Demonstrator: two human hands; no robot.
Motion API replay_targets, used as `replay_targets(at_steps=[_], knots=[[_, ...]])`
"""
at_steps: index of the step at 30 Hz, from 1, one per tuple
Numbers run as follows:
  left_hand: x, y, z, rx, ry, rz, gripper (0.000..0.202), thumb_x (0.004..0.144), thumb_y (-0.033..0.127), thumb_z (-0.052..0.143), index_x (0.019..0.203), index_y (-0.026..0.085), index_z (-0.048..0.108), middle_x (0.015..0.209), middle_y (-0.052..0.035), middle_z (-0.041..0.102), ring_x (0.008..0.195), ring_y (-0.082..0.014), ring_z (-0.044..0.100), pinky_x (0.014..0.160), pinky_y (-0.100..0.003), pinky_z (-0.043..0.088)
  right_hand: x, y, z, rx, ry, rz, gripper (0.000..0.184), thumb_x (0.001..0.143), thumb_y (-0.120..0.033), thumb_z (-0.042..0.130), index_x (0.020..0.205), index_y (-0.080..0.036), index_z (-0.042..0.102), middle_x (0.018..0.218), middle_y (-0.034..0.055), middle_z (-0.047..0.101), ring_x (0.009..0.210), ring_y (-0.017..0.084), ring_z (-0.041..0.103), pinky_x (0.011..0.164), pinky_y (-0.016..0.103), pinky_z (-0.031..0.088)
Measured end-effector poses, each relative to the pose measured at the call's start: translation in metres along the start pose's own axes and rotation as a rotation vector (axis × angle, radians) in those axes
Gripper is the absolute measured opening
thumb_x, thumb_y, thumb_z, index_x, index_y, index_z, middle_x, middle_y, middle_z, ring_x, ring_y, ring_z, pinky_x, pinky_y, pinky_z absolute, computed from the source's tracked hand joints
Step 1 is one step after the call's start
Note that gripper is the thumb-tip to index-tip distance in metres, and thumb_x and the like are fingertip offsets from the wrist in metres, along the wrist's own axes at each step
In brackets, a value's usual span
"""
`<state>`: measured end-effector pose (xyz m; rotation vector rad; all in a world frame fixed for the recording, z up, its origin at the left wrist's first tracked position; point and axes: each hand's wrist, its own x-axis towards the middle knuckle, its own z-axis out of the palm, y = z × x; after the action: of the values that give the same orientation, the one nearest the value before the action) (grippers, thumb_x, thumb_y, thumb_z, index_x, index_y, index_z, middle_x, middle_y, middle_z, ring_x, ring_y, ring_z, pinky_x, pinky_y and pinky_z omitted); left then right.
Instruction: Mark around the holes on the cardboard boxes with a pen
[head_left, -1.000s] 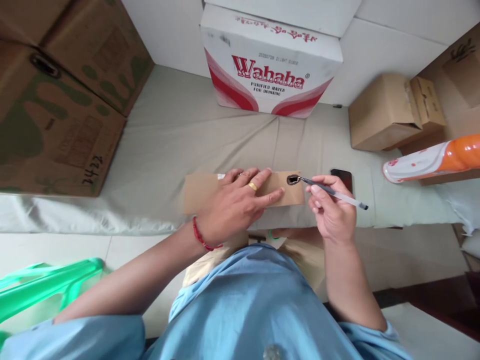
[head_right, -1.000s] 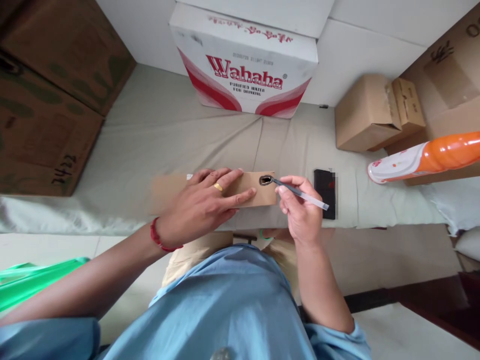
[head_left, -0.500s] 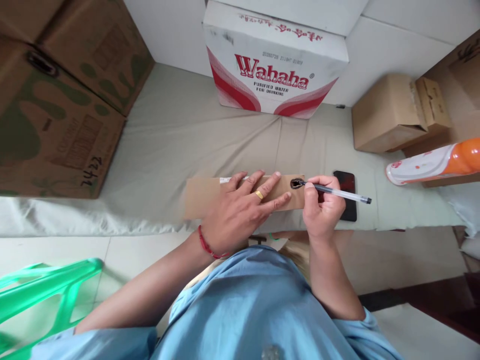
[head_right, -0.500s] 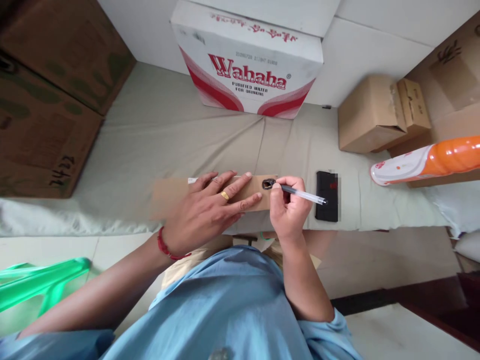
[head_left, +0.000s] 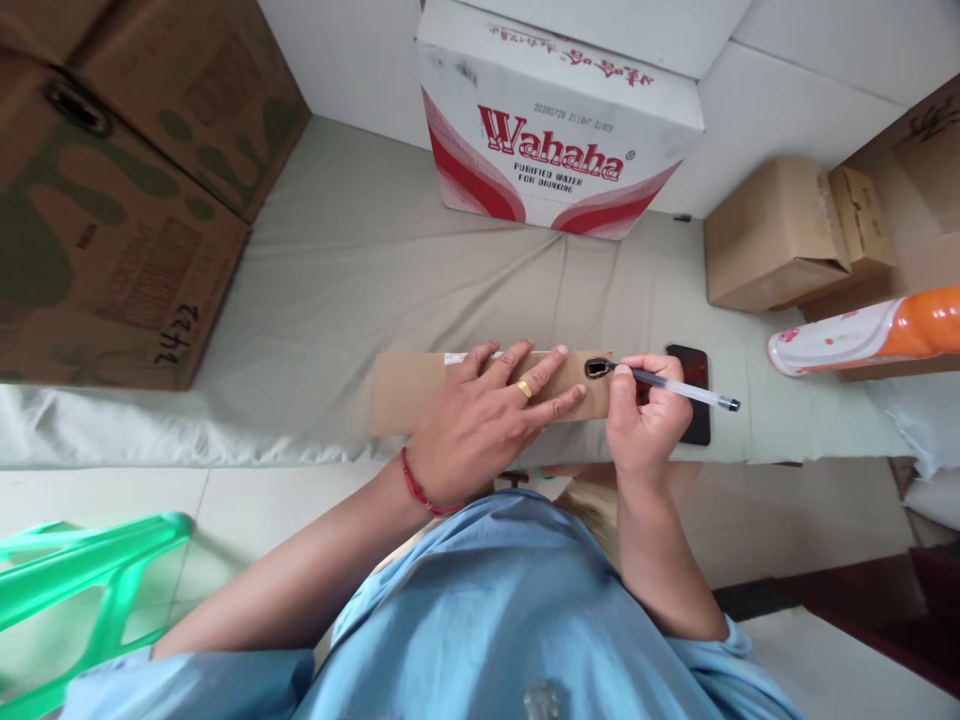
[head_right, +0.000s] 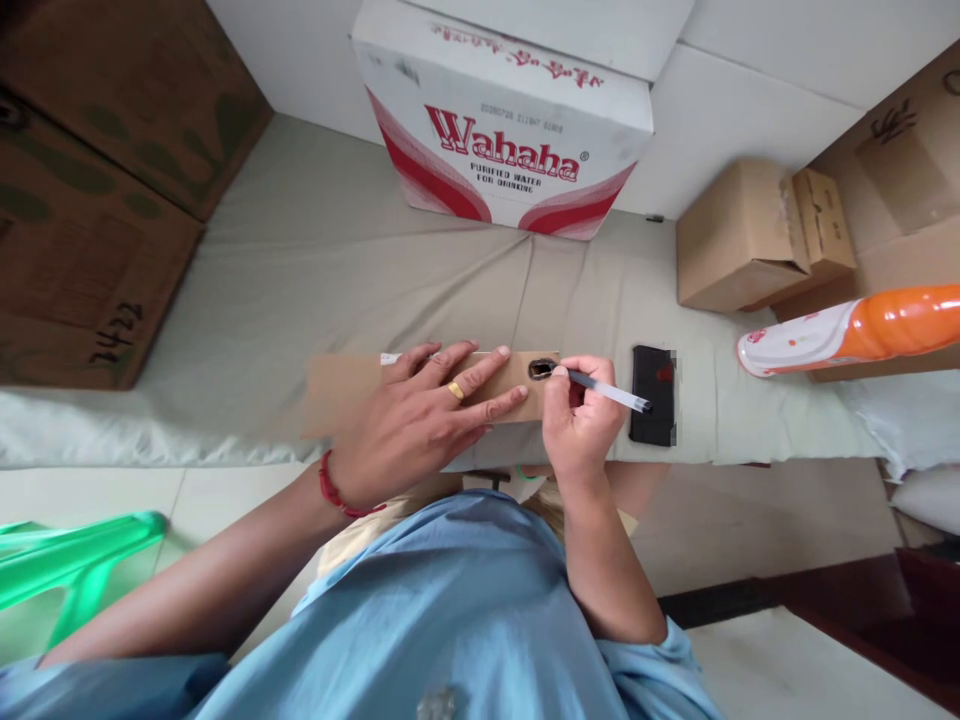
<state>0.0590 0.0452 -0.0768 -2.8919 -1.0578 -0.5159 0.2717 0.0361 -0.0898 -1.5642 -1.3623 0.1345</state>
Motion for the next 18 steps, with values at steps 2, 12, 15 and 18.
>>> replay_targets(at_steps=[2,12,15,18], knots=[[-0.0001,0.0001,0.0003,-0.002,0.005,0.000,0.051,0.109,0.031,0.066,0.159,0.036,0.062,0.168,-0.0121,0.058,0.140,-0.0387,0.061,0.109,-0.056,0.047,-0.0012,0.0008,0.0007,0.017,0.016,0.018,0.011,0.096,-0.032,0.065,0.091,-0.022,0.066,0.076,-0.0012,0.068,0.061,0.012,0.061,0.059,0.025,0.051],[-0.0004,0.0006,0.0018,-0.026,0.006,-0.015,0.050,0.110,0.031,0.064,0.159,0.037,0.062,0.169,-0.0116,0.057,0.141,-0.0365,0.060,0.112,-0.055,0.045,-0.0061,-0.0023,0.0003,0.103,-0.021,-0.002,0.006,0.097,-0.027,0.068,0.094,-0.022,0.069,0.079,-0.0021,0.069,0.063,0.011,0.062,0.061,0.023,0.051],[-0.0006,0.0007,0.0021,-0.015,0.014,-0.013,0.047,0.111,0.032,0.063,0.158,0.038,0.063,0.168,-0.0112,0.058,0.141,-0.0375,0.060,0.112,-0.056,0.045,-0.0076,-0.0038,0.0004,0.115,-0.084,-0.026,0.008,0.097,-0.029,0.069,0.099,-0.022,0.071,0.085,0.0003,0.074,0.070,0.013,0.067,0.065,0.025,0.055],[-0.0007,0.0009,0.0024,-0.012,0.014,-0.017,0.047,0.111,0.032,0.062,0.157,0.038,0.064,0.168,-0.0110,0.058,0.140,-0.0375,0.060,0.112,-0.056,0.045,-0.0072,-0.0048,0.0004,0.100,-0.099,-0.007,0.010,0.098,-0.031,0.067,0.099,-0.022,0.070,0.087,0.0010,0.075,0.071,0.013,0.068,0.065,0.026,0.056]])
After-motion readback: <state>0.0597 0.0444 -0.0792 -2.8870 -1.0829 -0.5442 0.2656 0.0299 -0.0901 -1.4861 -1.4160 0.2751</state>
